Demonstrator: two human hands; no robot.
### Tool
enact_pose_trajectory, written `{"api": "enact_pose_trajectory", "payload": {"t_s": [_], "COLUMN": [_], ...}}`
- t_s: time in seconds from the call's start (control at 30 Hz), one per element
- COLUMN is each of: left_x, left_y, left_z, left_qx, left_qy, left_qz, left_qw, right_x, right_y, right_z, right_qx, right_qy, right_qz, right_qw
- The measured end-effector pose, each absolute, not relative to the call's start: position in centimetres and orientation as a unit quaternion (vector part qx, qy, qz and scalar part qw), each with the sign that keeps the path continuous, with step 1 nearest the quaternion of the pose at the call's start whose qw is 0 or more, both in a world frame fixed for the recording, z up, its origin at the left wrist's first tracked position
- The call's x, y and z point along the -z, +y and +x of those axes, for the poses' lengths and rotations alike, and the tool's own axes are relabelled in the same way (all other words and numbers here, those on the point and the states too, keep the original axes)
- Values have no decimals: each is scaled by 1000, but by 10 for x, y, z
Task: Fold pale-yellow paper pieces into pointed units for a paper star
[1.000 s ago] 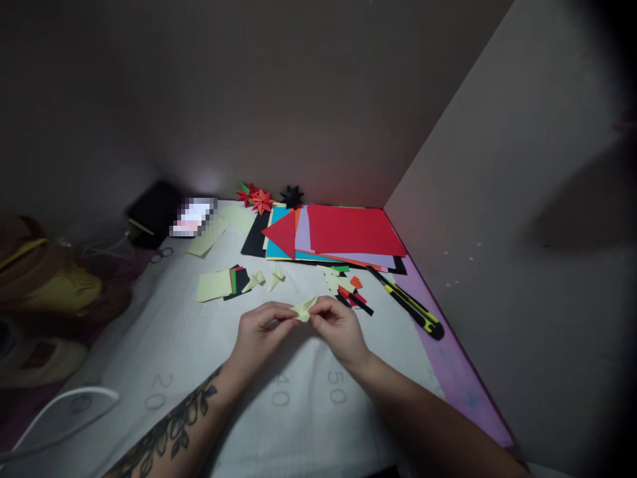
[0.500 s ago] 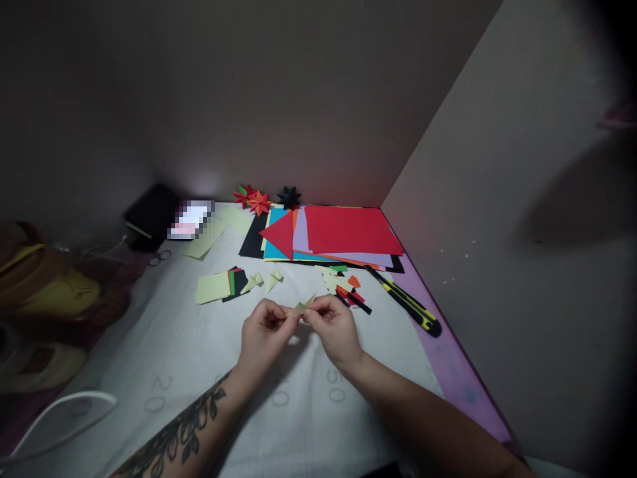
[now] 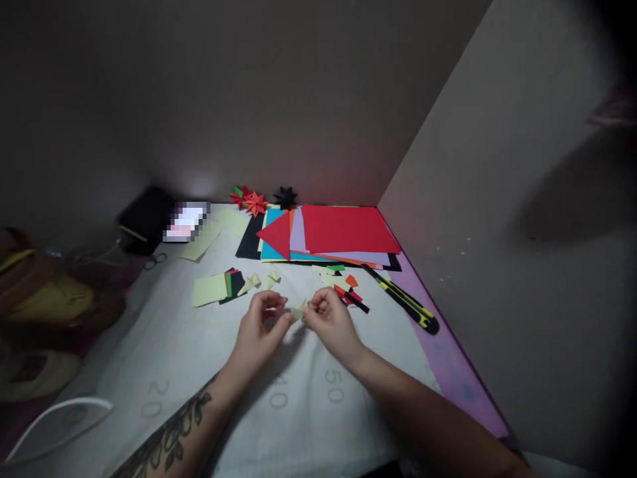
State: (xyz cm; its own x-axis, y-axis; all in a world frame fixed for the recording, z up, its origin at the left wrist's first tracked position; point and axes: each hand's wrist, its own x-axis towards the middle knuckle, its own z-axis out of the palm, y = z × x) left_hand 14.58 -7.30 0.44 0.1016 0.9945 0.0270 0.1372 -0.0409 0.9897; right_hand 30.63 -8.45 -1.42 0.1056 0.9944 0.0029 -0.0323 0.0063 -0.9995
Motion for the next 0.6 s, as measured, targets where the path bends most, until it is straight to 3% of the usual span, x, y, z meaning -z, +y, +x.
{"api": "enact_pose_trajectory", "payload": {"t_s": [0.17,0.37,0.6], "left_x": [-5,-7,-11], "left_y": [-72,-72,-74], "left_z": [146,149,152], "left_qx": [-375,-343,-350], "left_qy": [477,469,474], "left_qz": [585,533,508], "left_qw": [539,616,629], "right_x": [11,9,4], "right_y": [-92,-86,-86], "right_z": [306,308,308], "right_qx": [-464,-521,-571], "right_qy": [-555,-475,-422], "right_qz": [-530,-507,-488], "right_qw": [443,496,507]}}
